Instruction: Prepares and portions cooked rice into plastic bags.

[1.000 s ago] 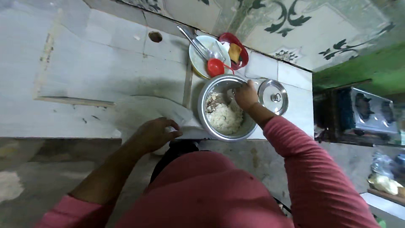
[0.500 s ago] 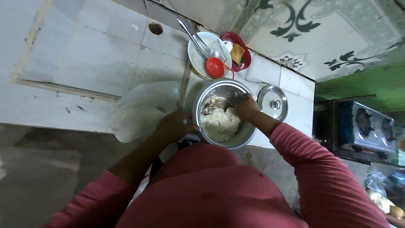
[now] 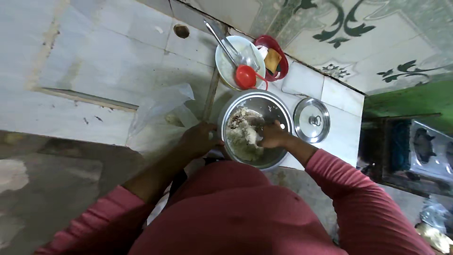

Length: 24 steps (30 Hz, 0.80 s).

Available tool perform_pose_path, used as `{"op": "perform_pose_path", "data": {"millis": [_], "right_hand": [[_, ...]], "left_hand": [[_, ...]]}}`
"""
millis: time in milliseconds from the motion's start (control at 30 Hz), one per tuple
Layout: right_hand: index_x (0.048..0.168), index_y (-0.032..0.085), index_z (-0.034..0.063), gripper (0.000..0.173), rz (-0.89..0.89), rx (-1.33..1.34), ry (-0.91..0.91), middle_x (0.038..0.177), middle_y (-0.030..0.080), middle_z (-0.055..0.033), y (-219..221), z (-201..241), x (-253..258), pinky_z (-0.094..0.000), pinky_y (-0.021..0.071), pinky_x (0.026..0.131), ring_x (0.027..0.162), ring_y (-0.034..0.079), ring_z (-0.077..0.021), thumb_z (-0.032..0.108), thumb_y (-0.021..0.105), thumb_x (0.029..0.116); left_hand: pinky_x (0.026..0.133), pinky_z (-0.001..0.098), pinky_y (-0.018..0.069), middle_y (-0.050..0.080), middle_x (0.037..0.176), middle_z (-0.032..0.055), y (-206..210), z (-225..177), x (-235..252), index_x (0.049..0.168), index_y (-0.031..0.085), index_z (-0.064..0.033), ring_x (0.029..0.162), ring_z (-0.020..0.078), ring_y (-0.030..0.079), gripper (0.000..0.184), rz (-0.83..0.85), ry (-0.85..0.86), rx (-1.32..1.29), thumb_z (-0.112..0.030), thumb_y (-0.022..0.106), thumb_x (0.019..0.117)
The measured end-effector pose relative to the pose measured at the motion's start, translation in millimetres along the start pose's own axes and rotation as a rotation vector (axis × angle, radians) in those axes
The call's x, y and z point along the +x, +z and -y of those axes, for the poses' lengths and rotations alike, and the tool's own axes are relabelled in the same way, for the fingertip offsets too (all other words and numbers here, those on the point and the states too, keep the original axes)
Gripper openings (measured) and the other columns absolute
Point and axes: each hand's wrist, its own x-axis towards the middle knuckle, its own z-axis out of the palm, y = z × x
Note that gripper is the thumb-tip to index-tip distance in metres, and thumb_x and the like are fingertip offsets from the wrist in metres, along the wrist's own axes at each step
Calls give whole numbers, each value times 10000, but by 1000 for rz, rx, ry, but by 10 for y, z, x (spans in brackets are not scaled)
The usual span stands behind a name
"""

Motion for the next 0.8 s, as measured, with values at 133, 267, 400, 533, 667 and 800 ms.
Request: {"op": "perform_pose_path", "data": {"millis": [133, 267, 400, 533, 667, 800], "right_hand": [[1340, 644, 26, 571, 14, 66, -125, 1243, 670, -251, 105, -116, 227, -709, 304, 1125, 1229, 591, -437, 460, 682, 972], [1335, 640, 41, 658, 11, 54, -162, 1250, 655, -256, 159, 8, 286, -711, 317, 1110, 1226, 582, -438, 533, 732, 908], [1252, 674, 56, 703, -20, 120, -73, 1199, 676, -214, 128, 214, 190, -665, 300, 1123, 1180, 601, -384, 596, 792, 818], [1214, 698, 74, 693, -68, 160, -38, 1177, 697, -184, 135, 244, 181, -632, 294, 1142, 1171, 613, -353, 630, 774, 808], [1211, 708, 85, 692, -92, 235, -36, 1175, 704, -169, 168, 224, 164, -603, 277, 1164, 1174, 609, -339, 624, 794, 786], [1222, 704, 64, 748, -103, 264, -36, 1184, 702, -184, 186, 257, 119, -597, 282, 1172, 1180, 613, -342, 651, 794, 767]], "left_hand": [[1032, 607, 472, 619, 1332, 197, -18, 14, 3, 1351, 625, -61, 1238, 376, 597, 567, -3, 6, -16, -392, 778, 917], [985, 609, 498, 645, 1265, 191, -55, 6, 11, 1317, 648, -63, 1171, 367, 628, 521, -11, 23, 24, -370, 781, 918], [980, 603, 502, 650, 1245, 186, -89, 40, 5, 1312, 658, -67, 1172, 363, 625, 508, -52, 50, -11, -362, 783, 917], [967, 594, 512, 657, 1219, 179, -76, 112, -2, 1299, 664, -74, 1146, 356, 635, 496, -111, 95, -52, -378, 773, 923], [950, 582, 527, 656, 1212, 174, -61, 172, -30, 1321, 654, -92, 1123, 349, 645, 504, -143, 139, -45, -400, 753, 935], [976, 589, 515, 642, 1257, 171, -99, 137, -89, 1344, 644, -108, 1154, 340, 636, 499, -103, 76, -72, -382, 751, 941]]}}
